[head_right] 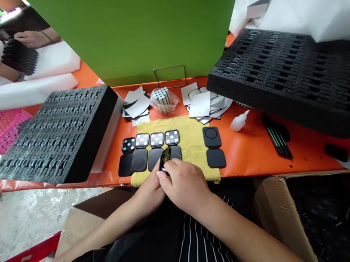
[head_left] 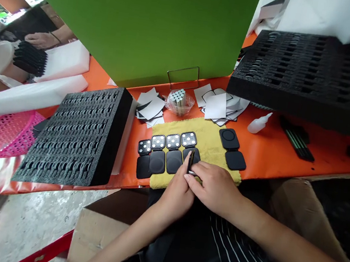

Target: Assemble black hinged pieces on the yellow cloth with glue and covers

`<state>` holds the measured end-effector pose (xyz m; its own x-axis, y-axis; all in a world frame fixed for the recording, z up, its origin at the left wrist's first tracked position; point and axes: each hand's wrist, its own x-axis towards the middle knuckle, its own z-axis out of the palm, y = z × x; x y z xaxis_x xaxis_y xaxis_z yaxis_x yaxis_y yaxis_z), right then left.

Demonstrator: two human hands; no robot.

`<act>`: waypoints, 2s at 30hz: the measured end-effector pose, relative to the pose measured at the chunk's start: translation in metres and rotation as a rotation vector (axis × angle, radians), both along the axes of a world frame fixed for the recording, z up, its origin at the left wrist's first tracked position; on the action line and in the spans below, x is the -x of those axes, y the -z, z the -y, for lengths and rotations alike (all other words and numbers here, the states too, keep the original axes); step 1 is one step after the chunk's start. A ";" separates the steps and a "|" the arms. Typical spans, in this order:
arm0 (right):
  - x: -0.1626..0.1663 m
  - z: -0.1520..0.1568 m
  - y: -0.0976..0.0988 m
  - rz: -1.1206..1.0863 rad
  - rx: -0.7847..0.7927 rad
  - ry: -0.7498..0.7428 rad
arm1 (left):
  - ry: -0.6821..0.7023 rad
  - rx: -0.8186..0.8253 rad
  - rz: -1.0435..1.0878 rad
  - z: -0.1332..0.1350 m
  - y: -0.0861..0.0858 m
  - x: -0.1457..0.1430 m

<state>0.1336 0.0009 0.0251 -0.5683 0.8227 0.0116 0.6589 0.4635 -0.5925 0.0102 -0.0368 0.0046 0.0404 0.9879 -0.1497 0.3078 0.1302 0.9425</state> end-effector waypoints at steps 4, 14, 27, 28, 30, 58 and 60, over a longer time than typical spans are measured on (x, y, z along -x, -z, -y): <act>0.002 0.001 0.003 -0.047 0.002 0.047 | 0.028 0.000 0.014 -0.002 0.000 -0.002; -0.008 -0.012 0.019 -0.680 0.753 0.240 | -0.034 0.118 0.258 -0.001 0.012 0.000; -0.024 -0.016 0.021 -0.586 0.932 0.312 | 0.297 -0.062 -0.346 0.002 0.005 0.012; -0.024 -0.016 0.021 -0.626 0.988 0.320 | 0.311 -0.066 -0.365 0.003 0.005 0.012; -0.024 -0.016 0.022 -0.695 1.058 0.359 | 0.331 -0.078 -0.410 0.004 0.006 0.011; -0.013 -0.007 0.005 -0.016 0.063 0.156 | 0.142 0.036 -0.214 0.000 0.002 -0.010; -0.012 -0.006 0.003 -0.006 0.062 0.167 | 0.152 0.016 -0.273 0.000 0.004 -0.009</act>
<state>0.1458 0.0069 0.0220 -0.4234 0.9051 -0.0390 0.7202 0.3102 -0.6205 0.0188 -0.0365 0.0008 0.1439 0.9710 -0.1908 0.5665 0.0772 0.8204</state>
